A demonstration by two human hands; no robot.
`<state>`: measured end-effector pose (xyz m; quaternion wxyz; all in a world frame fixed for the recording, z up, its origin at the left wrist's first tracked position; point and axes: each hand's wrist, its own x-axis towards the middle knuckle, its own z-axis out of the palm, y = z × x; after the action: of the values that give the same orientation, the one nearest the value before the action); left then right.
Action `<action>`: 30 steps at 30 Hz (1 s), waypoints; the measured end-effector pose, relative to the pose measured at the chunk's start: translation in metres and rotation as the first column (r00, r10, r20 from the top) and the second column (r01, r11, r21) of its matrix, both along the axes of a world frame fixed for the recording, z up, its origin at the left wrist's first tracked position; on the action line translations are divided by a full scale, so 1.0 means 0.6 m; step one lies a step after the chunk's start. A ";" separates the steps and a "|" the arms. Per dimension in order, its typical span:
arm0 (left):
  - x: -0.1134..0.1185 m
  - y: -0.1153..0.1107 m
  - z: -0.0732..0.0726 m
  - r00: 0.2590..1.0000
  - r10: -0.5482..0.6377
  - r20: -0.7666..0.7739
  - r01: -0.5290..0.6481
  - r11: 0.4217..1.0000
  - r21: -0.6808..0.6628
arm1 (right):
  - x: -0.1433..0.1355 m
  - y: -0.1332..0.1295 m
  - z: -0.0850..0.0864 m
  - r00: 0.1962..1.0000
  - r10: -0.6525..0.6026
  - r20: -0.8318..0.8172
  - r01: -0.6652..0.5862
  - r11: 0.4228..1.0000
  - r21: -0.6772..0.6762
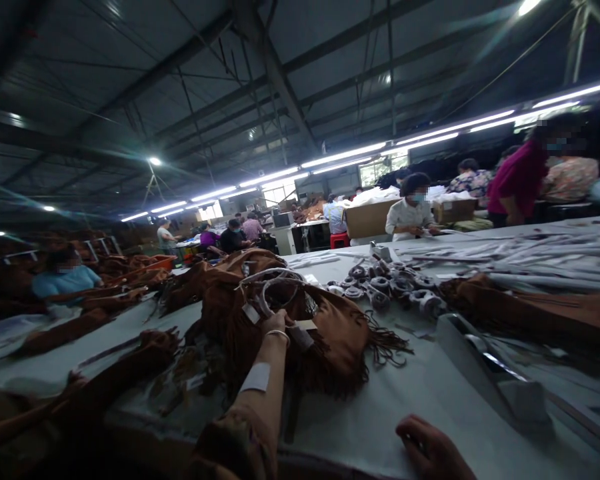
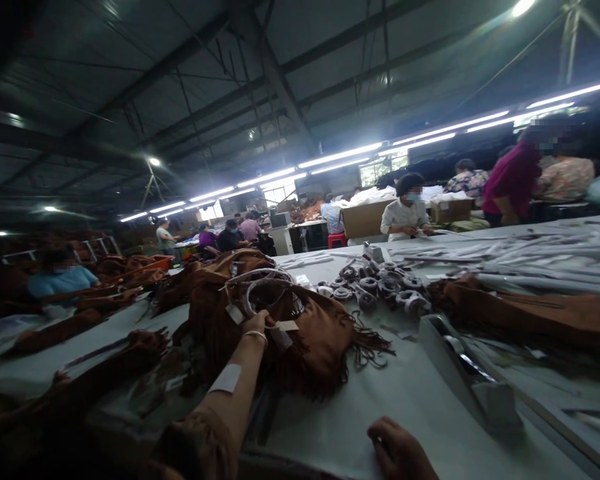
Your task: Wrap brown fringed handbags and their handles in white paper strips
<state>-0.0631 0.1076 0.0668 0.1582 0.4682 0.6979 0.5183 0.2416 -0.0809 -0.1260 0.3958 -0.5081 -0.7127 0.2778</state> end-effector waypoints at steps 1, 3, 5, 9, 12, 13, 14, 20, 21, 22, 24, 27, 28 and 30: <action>0.013 0.001 0.011 1.000 -0.011 0.029 0.010 0.999 0.041 | -0.001 0.001 0.000 1.000 -0.002 -0.001 0.002 1.000 0.002; 0.042 0.002 0.039 0.998 -0.040 0.051 0.033 0.992 0.120 | -0.004 0.002 0.000 1.000 -0.007 -0.009 0.007 1.000 0.010; 0.071 -0.001 0.074 0.994 -0.091 0.057 0.077 0.974 0.213 | -0.005 0.002 -0.002 0.999 -0.022 -0.038 0.023 0.999 0.029; 0.115 -0.034 0.164 0.965 -0.264 -0.004 0.247 0.897 0.366 | 0.018 -0.001 0.002 0.967 -0.162 -0.197 0.185 0.977 0.107; 0.125 -0.094 0.230 0.901 -0.433 -0.020 0.399 0.811 0.428 | 0.064 -0.005 0.035 0.897 -0.354 -0.265 0.406 0.898 0.172; 0.126 -0.119 0.247 0.863 -0.505 0.022 0.448 0.783 0.432 | 0.082 -0.007 0.056 0.870 -0.412 -0.269 0.468 0.862 0.194; 0.126 -0.146 0.262 0.812 -0.574 0.104 0.480 0.759 0.441 | 0.098 -0.009 0.080 0.847 -0.460 -0.266 0.517 0.830 0.209; 0.112 -0.248 0.263 0.570 -0.575 0.586 0.497 0.810 0.312 | 0.123 -0.020 0.231 0.881 -0.379 -0.284 0.408 0.912 0.047; 0.105 -0.246 0.244 0.558 -0.539 0.631 0.505 0.824 0.258 | 0.115 -0.022 0.243 0.897 -0.324 -0.301 0.340 0.940 0.001; 0.096 -0.239 0.217 0.556 -0.507 0.658 0.514 0.833 0.206 | 0.108 -0.024 0.249 0.908 -0.280 -0.313 0.281 0.959 -0.043; 0.081 -0.213 0.147 0.630 -0.463 0.624 0.518 0.849 0.108 | 0.099 -0.025 0.243 0.920 -0.235 -0.314 0.207 0.971 -0.120; 0.067 -0.171 0.023 0.880 -0.442 0.175 0.468 0.869 -0.160 | 0.106 -0.014 0.200 0.953 -0.269 -0.142 0.230 0.943 -0.242; 0.065 -0.160 -0.013 0.893 -0.441 0.090 0.449 0.861 -0.238 | 0.112 -0.007 0.181 0.959 -0.282 -0.039 0.261 0.927 -0.268; 0.063 -0.144 -0.065 0.884 -0.464 -0.059 0.415 0.836 -0.358 | 0.124 0.005 0.146 0.945 -0.272 0.184 0.317 0.900 -0.298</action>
<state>-0.0251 0.0215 0.0276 0.2999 0.6184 0.6586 0.3064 0.3162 -0.0781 -0.0383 0.2944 -0.6861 -0.5977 0.2923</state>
